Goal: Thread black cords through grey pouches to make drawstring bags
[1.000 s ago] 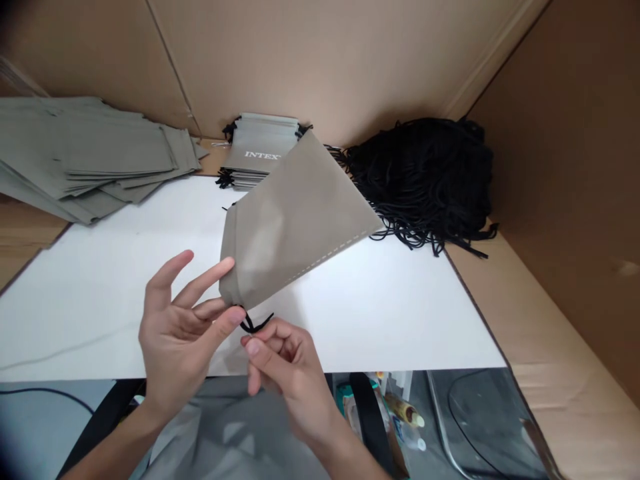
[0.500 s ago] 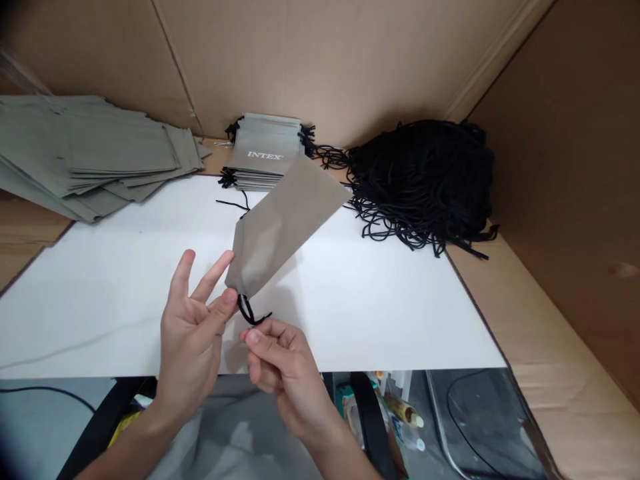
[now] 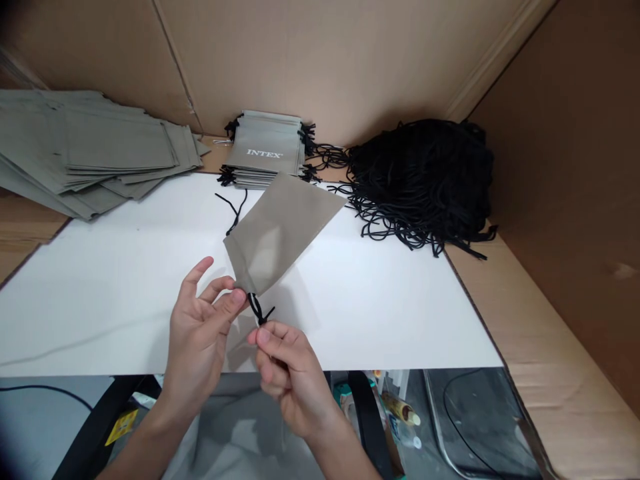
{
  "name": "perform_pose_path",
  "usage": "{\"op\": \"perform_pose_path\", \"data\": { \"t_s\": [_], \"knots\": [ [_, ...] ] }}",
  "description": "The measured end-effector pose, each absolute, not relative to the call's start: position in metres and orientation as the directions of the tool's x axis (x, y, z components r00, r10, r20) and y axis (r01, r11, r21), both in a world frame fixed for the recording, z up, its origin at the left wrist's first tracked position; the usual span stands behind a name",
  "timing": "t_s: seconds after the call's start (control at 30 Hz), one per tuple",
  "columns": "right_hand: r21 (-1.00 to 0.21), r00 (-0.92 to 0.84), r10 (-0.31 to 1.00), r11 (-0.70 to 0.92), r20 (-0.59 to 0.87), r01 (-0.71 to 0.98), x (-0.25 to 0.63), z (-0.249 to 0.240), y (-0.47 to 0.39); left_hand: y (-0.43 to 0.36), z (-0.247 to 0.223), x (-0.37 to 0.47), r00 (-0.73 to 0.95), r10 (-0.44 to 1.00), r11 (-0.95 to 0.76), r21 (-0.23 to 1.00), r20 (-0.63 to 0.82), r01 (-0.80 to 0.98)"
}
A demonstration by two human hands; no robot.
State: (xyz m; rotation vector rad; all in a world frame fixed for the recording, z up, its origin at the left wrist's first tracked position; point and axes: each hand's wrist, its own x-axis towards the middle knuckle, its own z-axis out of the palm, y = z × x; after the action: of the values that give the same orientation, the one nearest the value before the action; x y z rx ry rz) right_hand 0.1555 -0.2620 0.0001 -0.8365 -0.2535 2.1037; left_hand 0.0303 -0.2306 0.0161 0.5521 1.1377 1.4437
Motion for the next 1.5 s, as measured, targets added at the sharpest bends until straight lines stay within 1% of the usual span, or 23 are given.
{"op": "perform_pose_path", "data": {
  "t_s": [0.1, 0.2, 0.3, 0.37, 0.43, 0.57, 0.63, 0.77, 0.87, 0.97, 1.13, 1.27, 1.37, 1.43, 1.5],
  "knots": [
    [-0.350, -0.520, 0.731, -0.675, -0.443, -0.650, 0.159, -0.001, -0.260, -0.228, 0.017, 0.027, -0.198, 0.956, 0.109, 0.888, -0.217, -0.447],
    [-0.295, -0.576, 0.703, -0.704, -0.418, -0.646, 0.163, -0.002, -0.258, -0.228, 0.018, 0.026, -0.167, 0.956, 0.140, 0.877, -0.240, -0.459],
    [-0.318, -0.565, 0.702, -0.706, -0.433, -0.633, 0.165, -0.001, -0.256, -0.229, 0.019, 0.028, -0.112, 0.941, 0.227, 0.840, -0.319, -0.493],
    [-0.352, -0.539, 0.706, -0.701, -0.459, -0.620, 0.166, -0.001, -0.257, -0.229, 0.019, 0.028, -0.059, 0.938, 0.271, 0.826, -0.343, -0.494],
    [-0.385, -0.504, 0.714, -0.693, -0.485, -0.610, 0.166, 0.000, -0.258, -0.228, 0.020, 0.028, -0.030, 0.946, 0.272, 0.840, -0.324, -0.470],
    [-0.428, -0.471, 0.727, -0.680, -0.500, -0.595, 0.166, 0.000, -0.260, -0.226, 0.023, 0.024, -0.070, 0.953, 0.248, 0.889, -0.296, -0.386],
    [-0.424, -0.482, 0.723, -0.685, -0.495, -0.592, 0.166, 0.000, -0.259, -0.224, 0.024, 0.021, -0.080, 0.951, 0.253, 0.897, -0.300, -0.363],
    [-0.379, -0.544, 0.691, -0.719, -0.476, -0.582, 0.165, 0.000, -0.256, -0.221, 0.028, 0.016, -0.071, 0.943, 0.277, 0.886, -0.325, -0.372],
    [-0.393, -0.550, 0.689, -0.722, -0.472, -0.569, 0.167, 0.000, -0.254, -0.220, 0.031, 0.015, -0.035, 0.944, 0.293, 0.884, -0.327, -0.363],
    [-0.437, -0.522, 0.701, -0.712, -0.486, -0.549, 0.168, 0.001, -0.254, -0.221, 0.032, 0.016, -0.002, 0.962, 0.259, 0.916, -0.272, -0.306],
    [-0.478, -0.499, 0.714, -0.700, -0.490, -0.531, 0.167, 0.005, -0.254, -0.226, 0.030, 0.017, -0.018, 0.986, 0.157, 0.957, -0.167, -0.243],
    [-0.515, -0.458, 0.734, -0.678, -0.501, -0.524, 0.165, 0.002, -0.254, -0.226, 0.025, 0.015, 0.017, 0.981, 0.193, 0.946, -0.195, -0.260],
    [-0.540, -0.410, 0.757, -0.651, -0.508, -0.533, 0.164, -0.002, -0.255, -0.222, 0.019, 0.012, 0.090, 0.965, 0.261, 0.931, -0.246, -0.256],
    [-0.520, -0.404, 0.751, -0.656, -0.522, -0.548, 0.162, -0.002, -0.255, -0.220, 0.015, 0.011, 0.151, 0.951, 0.300, 0.926, -0.271, -0.230],
    [-0.465, -0.421, 0.732, -0.672, -0.536, -0.576, 0.160, -0.001, -0.254, -0.218, 0.012, 0.010, 0.178, 0.946, 0.305, 0.932, -0.272, -0.196]
  ]
}}
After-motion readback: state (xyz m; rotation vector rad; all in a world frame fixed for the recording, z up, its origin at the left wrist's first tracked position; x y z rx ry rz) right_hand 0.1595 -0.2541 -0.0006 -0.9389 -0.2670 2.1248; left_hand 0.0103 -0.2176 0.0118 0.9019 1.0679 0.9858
